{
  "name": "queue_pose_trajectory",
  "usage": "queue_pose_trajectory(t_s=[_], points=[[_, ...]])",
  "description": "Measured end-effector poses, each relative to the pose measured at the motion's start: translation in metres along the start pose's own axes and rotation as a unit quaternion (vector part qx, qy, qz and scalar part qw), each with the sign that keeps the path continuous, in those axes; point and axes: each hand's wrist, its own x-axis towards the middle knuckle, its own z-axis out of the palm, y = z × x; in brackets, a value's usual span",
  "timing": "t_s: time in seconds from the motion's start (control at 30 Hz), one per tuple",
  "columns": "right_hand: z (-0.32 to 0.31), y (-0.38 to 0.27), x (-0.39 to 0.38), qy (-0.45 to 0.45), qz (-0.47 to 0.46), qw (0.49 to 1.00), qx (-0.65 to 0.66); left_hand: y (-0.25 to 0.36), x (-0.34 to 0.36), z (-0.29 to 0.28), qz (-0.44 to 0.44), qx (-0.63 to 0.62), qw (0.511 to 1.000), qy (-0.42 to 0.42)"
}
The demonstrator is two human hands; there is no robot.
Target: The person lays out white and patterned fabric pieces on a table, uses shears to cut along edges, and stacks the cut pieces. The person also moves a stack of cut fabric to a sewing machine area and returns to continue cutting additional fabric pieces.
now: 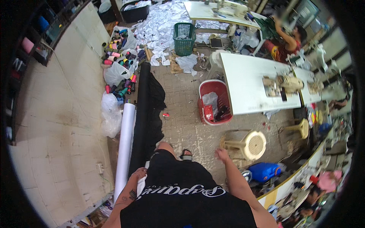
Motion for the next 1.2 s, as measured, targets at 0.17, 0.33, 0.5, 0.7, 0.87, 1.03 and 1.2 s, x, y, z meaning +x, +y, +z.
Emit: queue_pose_trajectory(t_s=[0.17, 0.33, 0.5, 0.7, 0.87, 1.03, 1.2], points=[[-0.021, -0.219, 0.113, -0.012, -0.063, 0.997, 0.047, 0.032, 0.055, -0.017, -0.073, 0.126, 0.983, 0.113], [-0.010, -0.298, 0.197, -0.002, 0.025, 1.000, 0.012, 0.144, 0.127, -0.106, 0.034, 0.373, 0.923, 0.088], [0.024, -0.382, 0.261, -0.147, 0.012, 0.959, -0.244, 0.363, 0.204, -0.240, 0.039, 0.244, 0.937, 0.245], [0.067, -0.529, 0.362, -0.118, 0.150, 0.969, -0.155, 0.649, 0.315, -0.387, 0.166, 0.038, 0.945, 0.280], [0.070, -0.683, 0.494, -0.098, 0.238, 0.963, -0.080, 0.748, 0.405, -0.438, 0.061, 0.256, 0.937, 0.229], [0.092, -0.899, 0.625, -0.170, 0.202, 0.955, -0.137, 0.820, 0.456, -0.457, 0.100, 0.462, 0.875, -0.102], [0.117, -1.137, 0.762, -0.256, -0.082, 0.950, -0.159, 0.924, 0.508, -0.490, 0.032, 0.134, 0.978, 0.159]])
